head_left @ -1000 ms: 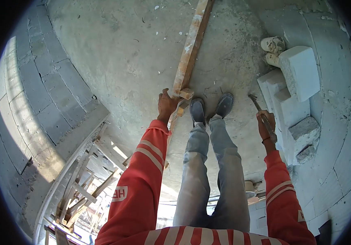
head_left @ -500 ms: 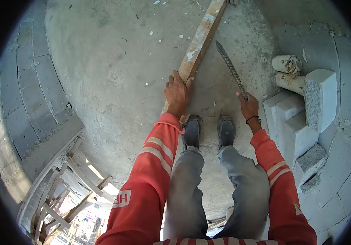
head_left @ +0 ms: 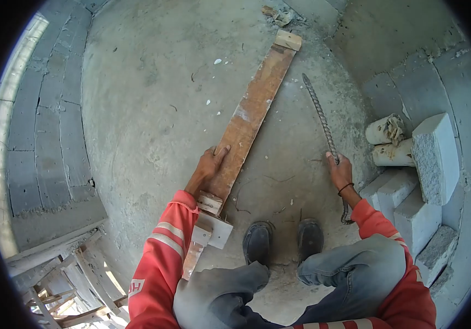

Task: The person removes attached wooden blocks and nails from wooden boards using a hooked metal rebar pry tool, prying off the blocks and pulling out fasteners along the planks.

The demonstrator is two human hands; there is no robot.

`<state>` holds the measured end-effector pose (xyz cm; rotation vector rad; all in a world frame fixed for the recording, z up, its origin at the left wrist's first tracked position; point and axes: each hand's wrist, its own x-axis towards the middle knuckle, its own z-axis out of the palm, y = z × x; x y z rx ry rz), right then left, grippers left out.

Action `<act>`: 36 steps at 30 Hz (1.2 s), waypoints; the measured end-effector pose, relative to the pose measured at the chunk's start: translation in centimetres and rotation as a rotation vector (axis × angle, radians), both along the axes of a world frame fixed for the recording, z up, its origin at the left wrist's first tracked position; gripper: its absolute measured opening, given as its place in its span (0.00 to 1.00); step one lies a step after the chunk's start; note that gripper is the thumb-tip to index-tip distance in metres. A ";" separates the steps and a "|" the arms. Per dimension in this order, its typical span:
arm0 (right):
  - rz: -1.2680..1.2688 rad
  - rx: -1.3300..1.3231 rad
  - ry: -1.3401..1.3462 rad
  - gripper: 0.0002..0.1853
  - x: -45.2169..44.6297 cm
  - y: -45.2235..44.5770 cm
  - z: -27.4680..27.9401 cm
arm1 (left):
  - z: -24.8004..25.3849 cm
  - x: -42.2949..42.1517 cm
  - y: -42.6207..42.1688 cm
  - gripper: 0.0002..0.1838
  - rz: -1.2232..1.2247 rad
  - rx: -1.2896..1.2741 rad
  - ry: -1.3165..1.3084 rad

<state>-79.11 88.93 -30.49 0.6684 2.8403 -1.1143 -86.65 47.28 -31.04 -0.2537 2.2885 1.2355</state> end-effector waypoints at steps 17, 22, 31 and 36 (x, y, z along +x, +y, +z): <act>0.081 0.343 -0.085 0.17 8.6 3.1 0.5 | 4.3 -0.4 6.1 0.60 -0.195 -0.293 0.393; -0.194 -0.174 0.179 0.15 11.6 4.5 7.5 | 2.2 -0.9 10.0 0.63 -0.126 -0.630 0.376; -0.611 0.808 0.645 0.05 27.7 13.0 29.4 | 0.0 -2.2 9.4 0.62 -0.101 -0.713 0.394; -0.731 1.083 0.166 0.34 39.9 23.3 32.9 | -0.2 -3.0 9.0 0.59 -0.101 -0.659 0.380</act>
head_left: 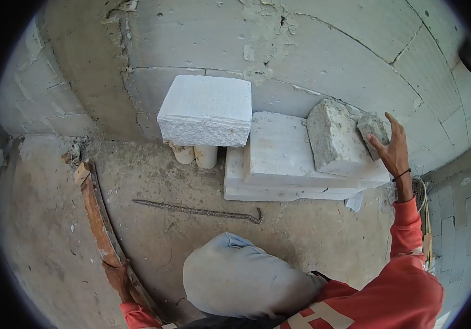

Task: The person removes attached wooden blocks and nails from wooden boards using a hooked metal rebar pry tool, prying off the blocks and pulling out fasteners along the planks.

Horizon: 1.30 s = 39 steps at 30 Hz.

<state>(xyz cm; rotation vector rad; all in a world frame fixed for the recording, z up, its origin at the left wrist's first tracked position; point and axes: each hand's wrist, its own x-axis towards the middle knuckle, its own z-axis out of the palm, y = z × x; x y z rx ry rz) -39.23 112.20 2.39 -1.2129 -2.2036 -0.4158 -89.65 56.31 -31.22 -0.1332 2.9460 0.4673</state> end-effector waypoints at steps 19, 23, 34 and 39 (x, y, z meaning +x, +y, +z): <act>1.024 -0.805 -0.115 0.50 -29.0 -19.1 -21.6 | 11.0 1.1 -0.1 0.55 -0.064 0.163 -0.063; 1.175 -0.837 -0.090 0.50 -37.4 -24.7 -29.0 | 11.5 1.4 0.1 0.54 -0.043 0.154 -0.116; 1.363 -1.185 0.092 0.37 -53.1 -27.1 -38.1 | 7.1 4.7 1.9 0.59 -0.065 0.338 0.078; 1.125 -0.694 0.029 0.28 -61.6 -25.6 -34.9 | 5.6 4.8 1.8 0.54 -0.079 0.456 0.189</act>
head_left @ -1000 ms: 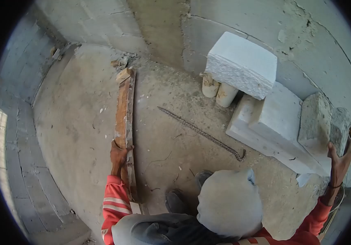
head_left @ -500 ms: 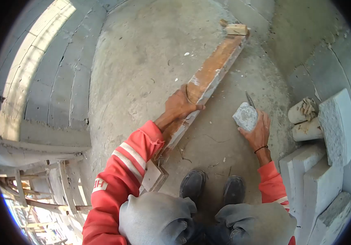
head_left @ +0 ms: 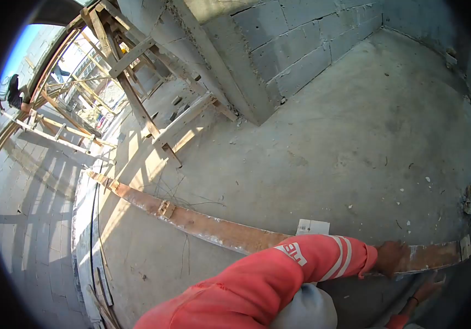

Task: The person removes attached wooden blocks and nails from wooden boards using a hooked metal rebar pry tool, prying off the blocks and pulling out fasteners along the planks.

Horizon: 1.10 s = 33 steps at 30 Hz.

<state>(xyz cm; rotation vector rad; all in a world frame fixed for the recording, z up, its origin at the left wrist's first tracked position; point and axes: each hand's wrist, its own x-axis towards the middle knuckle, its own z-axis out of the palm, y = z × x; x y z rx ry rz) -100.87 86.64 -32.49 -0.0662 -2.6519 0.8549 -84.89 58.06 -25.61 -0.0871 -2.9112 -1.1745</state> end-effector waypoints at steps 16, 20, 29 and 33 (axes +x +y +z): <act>0.083 -0.600 -0.481 0.37 -4.7 2.5 -4.8 | 0.5 2.0 2.0 0.58 0.052 -0.013 -0.090; 0.143 -0.653 -0.387 0.35 -2.9 0.2 -1.0 | 1.1 1.8 1.5 0.61 0.032 -0.049 -0.035; -0.059 0.046 -0.223 0.27 8.8 -0.5 5.0 | 2.6 0.0 1.8 0.60 -0.038 -0.237 -0.278; -0.184 0.112 -0.411 0.17 21.7 3.3 3.9 | 2.2 -0.1 2.3 0.61 0.007 -0.284 -0.274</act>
